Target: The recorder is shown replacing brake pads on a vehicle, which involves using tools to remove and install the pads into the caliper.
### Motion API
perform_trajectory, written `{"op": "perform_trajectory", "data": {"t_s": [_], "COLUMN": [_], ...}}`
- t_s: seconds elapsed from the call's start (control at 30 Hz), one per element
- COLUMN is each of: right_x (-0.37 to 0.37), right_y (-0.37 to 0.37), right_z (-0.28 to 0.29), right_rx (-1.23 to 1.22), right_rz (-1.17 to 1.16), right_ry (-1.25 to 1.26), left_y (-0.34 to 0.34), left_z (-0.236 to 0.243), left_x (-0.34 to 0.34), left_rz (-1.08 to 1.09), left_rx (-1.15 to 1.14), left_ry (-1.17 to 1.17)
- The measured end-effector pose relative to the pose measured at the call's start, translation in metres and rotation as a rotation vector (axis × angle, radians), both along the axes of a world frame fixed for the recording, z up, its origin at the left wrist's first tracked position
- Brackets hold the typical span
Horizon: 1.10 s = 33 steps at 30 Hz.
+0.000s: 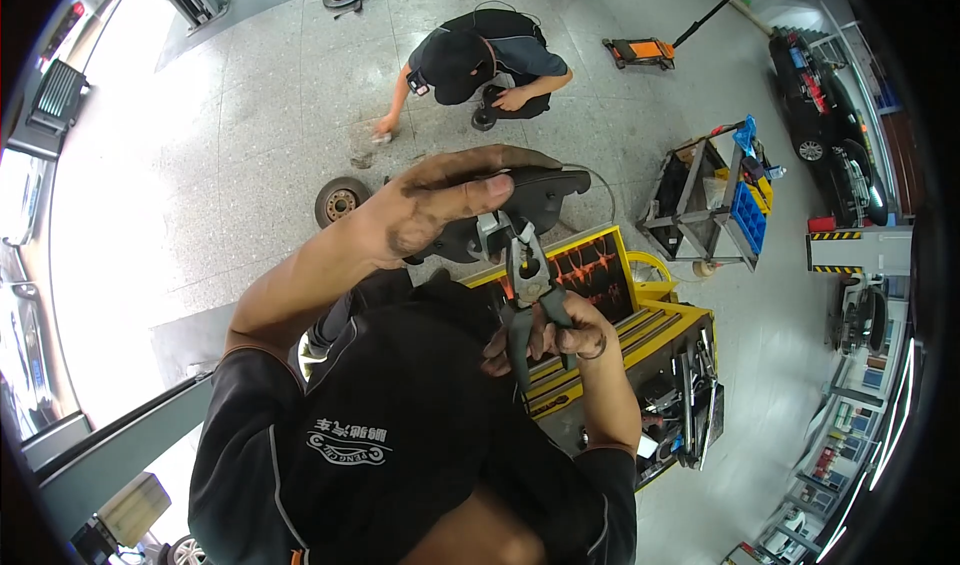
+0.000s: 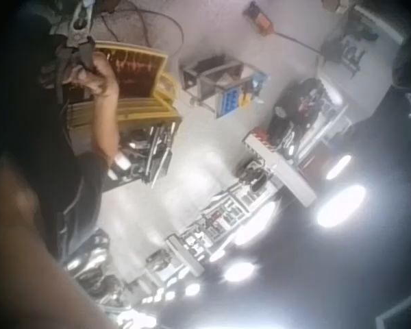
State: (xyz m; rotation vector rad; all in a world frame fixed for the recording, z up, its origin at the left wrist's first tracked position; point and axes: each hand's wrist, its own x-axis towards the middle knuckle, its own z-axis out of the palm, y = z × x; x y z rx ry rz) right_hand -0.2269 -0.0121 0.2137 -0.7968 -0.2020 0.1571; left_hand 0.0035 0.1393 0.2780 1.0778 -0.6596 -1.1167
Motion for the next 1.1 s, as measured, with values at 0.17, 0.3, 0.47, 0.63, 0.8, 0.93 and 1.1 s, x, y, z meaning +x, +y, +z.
{"op": "perform_trajectory", "data": {"t_s": [0.17,0.3,0.47,0.63,0.8,0.93,1.1], "right_x": [0.001,-0.009,-0.009,-0.017,-0.035,-0.032,-0.050], "right_y": [0.001,0.002,0.001,-0.002,-0.010,-0.004,-0.004], "right_z": [0.010,0.015,0.007,-0.015,-0.083,-0.205,-0.375], "right_rx": [-0.078,-0.270,-0.078,0.225,0.125,-0.324,-1.068], "right_rz": [0.022,-0.017,0.045,0.088,-0.229,-0.663,-0.965], "right_ry": [0.083,0.208,0.163,0.179,0.167,0.854,1.362], "left_y": [0.001,0.002,0.008,0.002,0.008,0.021,0.053], "left_z": [-0.028,-0.041,-0.021,-0.011,-0.046,-0.106,-0.179], "left_x": [0.011,0.013,0.005,-0.002,0.011,0.020,0.027], "left_rz": [-0.118,-0.142,-0.144,0.040,0.106,0.101,0.152], "left_rx": [-0.157,-0.288,-0.194,-0.071,0.082,0.168,0.467], "left_ry": [-0.152,-0.257,-0.195,-0.149,0.191,0.328,0.478]}}
